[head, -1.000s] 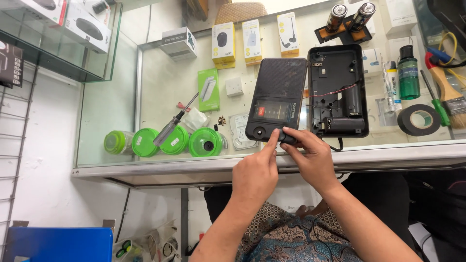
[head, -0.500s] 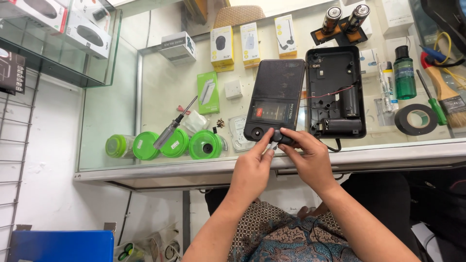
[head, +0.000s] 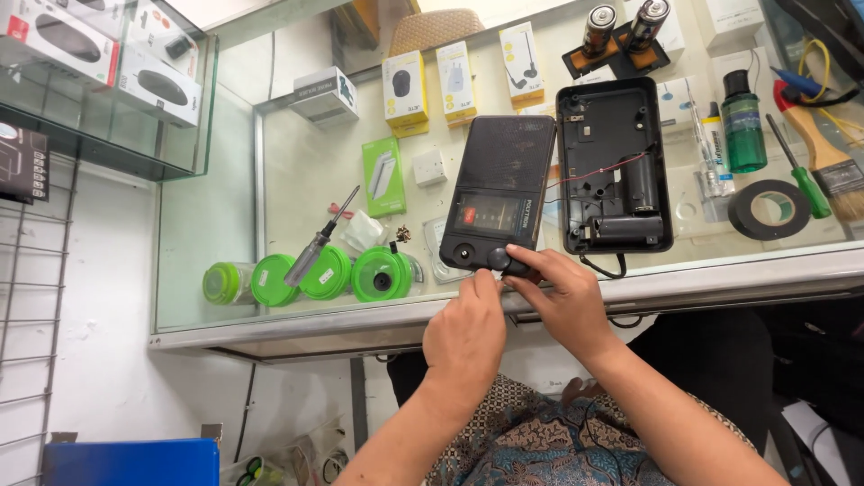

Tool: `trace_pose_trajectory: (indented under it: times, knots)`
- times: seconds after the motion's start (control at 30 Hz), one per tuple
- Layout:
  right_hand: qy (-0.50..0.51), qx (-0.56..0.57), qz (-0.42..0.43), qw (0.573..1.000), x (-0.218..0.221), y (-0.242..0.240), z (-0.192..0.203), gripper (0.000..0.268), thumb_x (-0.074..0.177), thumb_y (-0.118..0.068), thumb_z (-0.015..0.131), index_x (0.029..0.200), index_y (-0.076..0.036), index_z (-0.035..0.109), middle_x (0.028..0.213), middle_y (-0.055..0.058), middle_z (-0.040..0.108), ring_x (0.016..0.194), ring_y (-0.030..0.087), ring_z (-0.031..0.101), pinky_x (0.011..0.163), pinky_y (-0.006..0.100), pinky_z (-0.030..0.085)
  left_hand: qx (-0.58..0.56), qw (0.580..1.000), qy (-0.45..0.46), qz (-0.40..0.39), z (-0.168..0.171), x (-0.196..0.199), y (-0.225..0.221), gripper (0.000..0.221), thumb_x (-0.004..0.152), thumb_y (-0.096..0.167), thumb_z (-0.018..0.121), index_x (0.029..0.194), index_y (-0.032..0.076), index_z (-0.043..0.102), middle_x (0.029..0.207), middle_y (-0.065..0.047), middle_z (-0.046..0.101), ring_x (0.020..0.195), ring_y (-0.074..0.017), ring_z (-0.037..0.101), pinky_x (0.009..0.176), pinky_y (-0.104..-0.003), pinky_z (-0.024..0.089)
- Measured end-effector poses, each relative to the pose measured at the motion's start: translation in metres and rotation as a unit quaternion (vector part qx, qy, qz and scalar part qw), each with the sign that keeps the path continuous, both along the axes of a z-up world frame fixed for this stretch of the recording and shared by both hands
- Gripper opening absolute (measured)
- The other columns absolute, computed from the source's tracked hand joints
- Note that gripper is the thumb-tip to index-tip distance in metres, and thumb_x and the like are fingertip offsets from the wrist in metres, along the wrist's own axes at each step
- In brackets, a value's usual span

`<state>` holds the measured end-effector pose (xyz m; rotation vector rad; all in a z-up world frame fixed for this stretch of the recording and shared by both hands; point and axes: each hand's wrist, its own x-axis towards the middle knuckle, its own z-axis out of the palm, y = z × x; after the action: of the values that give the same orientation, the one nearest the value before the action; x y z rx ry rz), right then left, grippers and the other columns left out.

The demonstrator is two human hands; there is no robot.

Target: Disassembling an electronic device by removing screws and prying the casing open

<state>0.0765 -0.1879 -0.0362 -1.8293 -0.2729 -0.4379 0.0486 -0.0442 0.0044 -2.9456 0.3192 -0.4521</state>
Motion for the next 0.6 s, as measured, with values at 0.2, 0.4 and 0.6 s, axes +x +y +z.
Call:
trace_pose_trajectory:
  times: [0.2, 0.4, 0.6]
  knots:
    - [0.007, -0.001, -0.002, 1.0, -0.003, 0.001, 0.001, 0.04, 0.084, -0.006, 0.081, 0.123, -0.015, 0.077, 0.08, 0.006, 0.073, 0.068, 0.023, 0.072, 0.066, 0.036, 0.059, 0.041, 0.995, -0.078, -0.043, -0.012, 0.003, 0.014, 0.015, 0.1, 0.038, 0.057, 0.094, 0.025, 0.059, 0.065, 0.009, 0.053, 0.047, -0.0119, 0.066, 0.045, -0.026, 0.054]
    - [0.012, 0.011, -0.005, 1.0, -0.003, 0.001, 0.011, 0.04, 0.085, -0.004, 0.08, 0.124, -0.013, 0.077, 0.078, 0.009, 0.073, 0.068, 0.024, 0.072, 0.066, 0.037, 0.059, -0.142, 0.986, 0.086, -0.019, -0.005, 0.005, 0.013, 0.024, 0.107, 0.04, 0.049, 0.095, 0.02, 0.056, 0.062, -0.005, 0.061, 0.051, -0.0339, 0.07, 0.046, -0.047, 0.056]
    - [0.008, 0.0, 0.002, 1.0, -0.003, 0.001, 0.006, 0.04, 0.085, -0.007, 0.08, 0.125, -0.014, 0.076, 0.078, 0.008, 0.071, 0.068, 0.025, 0.071, 0.065, 0.038, 0.058, -0.225, 0.957, 0.179, 0.034, 0.007, 0.007, 0.014, 0.03, 0.106, 0.042, 0.049, 0.09, 0.019, 0.057, 0.06, -0.014, 0.066, 0.059, -0.0469, 0.07, 0.053, -0.055, 0.056]
